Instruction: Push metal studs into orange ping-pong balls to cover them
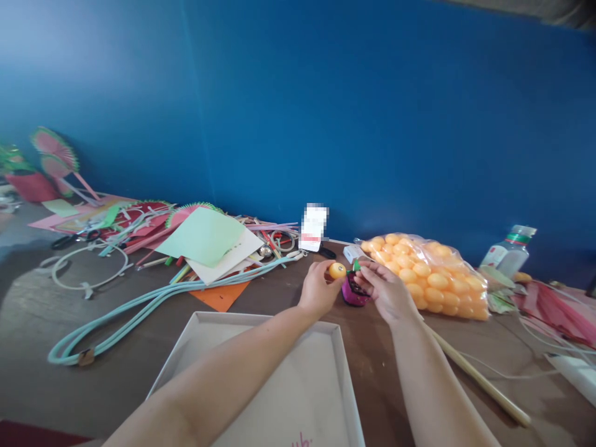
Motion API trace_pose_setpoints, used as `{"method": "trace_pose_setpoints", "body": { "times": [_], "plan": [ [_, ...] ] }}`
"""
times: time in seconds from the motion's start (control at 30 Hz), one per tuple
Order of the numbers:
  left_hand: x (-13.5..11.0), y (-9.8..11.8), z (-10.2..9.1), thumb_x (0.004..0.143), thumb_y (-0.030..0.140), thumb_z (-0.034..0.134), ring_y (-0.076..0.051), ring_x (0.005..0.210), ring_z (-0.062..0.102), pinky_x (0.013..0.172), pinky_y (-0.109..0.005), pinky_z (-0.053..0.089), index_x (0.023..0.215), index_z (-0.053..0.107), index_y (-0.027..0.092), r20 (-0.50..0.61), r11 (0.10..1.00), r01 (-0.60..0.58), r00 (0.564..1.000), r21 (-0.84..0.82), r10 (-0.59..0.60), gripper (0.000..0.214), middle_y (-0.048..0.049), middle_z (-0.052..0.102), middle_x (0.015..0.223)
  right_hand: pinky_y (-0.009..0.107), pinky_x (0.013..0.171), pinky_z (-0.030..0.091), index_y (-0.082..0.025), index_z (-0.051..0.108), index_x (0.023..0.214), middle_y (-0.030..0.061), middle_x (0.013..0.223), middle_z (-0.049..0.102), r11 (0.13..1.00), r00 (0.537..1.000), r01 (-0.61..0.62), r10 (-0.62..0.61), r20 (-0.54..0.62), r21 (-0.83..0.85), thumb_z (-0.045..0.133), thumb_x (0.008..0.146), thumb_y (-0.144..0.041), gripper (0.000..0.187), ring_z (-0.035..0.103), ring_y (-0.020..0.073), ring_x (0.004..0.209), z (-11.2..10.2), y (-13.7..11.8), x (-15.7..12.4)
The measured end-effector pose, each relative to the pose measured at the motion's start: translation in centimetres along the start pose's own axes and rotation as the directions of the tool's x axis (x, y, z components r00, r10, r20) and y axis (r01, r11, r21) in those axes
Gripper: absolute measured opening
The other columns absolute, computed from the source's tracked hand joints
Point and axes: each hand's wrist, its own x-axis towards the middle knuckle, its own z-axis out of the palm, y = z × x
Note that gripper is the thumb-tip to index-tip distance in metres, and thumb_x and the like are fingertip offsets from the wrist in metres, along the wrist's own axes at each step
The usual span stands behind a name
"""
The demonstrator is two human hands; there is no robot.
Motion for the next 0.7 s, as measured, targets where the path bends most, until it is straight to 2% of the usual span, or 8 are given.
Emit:
{"method": "trace_pose_setpoints", "body": {
  "times": [0.17, 0.33, 0.53, 0.7],
  "plan": [
    [-0.1, 0.0, 0.0, 0.073, 0.021, 0.066, -0.012, 0.079, 0.060, 0.075, -0.027, 0.053, 0.112, 0.059, 0.016, 0.027, 0.999, -0.021, 0.999, -0.030, 0.022, 0.040, -0.0093, 0.055, 0.107, 0.013, 0.066, 0.057, -0.017, 0.072, 0.083, -0.0002, 0.075, 0.068, 0.976, 0.990, -0.131, 0.121, 0.070, 0.175, 0.084, 0.057, -0.018, 0.028, 0.066, 0.0089, 0.066, 0.6, -0.6, -1.0],
    [-0.1, -0.1, 0.1, 0.073, 0.022, 0.066, -0.013, 0.079, 0.060, 0.074, -0.028, 0.053, 0.112, 0.059, 0.016, 0.036, 0.998, -0.032, 0.999, -0.052, 0.034, 0.040, -0.0092, 0.055, 0.107, 0.013, 0.071, 0.057, -0.018, 0.072, 0.088, 0.0004, 0.078, 0.070, 0.952, 0.974, -0.200, 0.168, 0.152, 0.231, 0.080, 0.063, -0.012, 0.027, 0.068, 0.0092, 0.070, 0.8, -0.6, -1.7],
    [-0.1, -0.1, 0.1, 0.073, 0.021, 0.066, -0.013, 0.080, 0.060, 0.075, -0.028, 0.053, 0.112, 0.059, 0.016, 0.024, 0.998, -0.046, 0.999, -0.038, 0.047, 0.040, -0.0091, 0.055, 0.107, 0.012, 0.074, 0.056, -0.020, 0.072, 0.096, 0.0022, 0.098, 0.072, 0.954, 0.974, -0.196, 0.162, 0.157, 0.226, 0.080, 0.064, -0.013, 0.034, 0.068, 0.0085, 0.076, 0.8, -0.3, -3.1],
    [-0.1, 0.0, 0.0, 0.073, 0.023, 0.066, -0.013, 0.080, 0.059, 0.074, -0.028, 0.053, 0.112, 0.059, 0.017, 0.022, 0.999, -0.040, 0.999, -0.026, 0.040, 0.039, -0.0090, 0.056, 0.109, 0.012, 0.074, 0.056, -0.017, 0.074, 0.087, 0.0036, 0.095, 0.072, 0.968, 0.982, -0.153, 0.125, 0.144, 0.200, 0.079, 0.066, -0.017, 0.022, 0.068, 0.0086, 0.076, 0.3, 0.2, -3.8]
  ]
}}
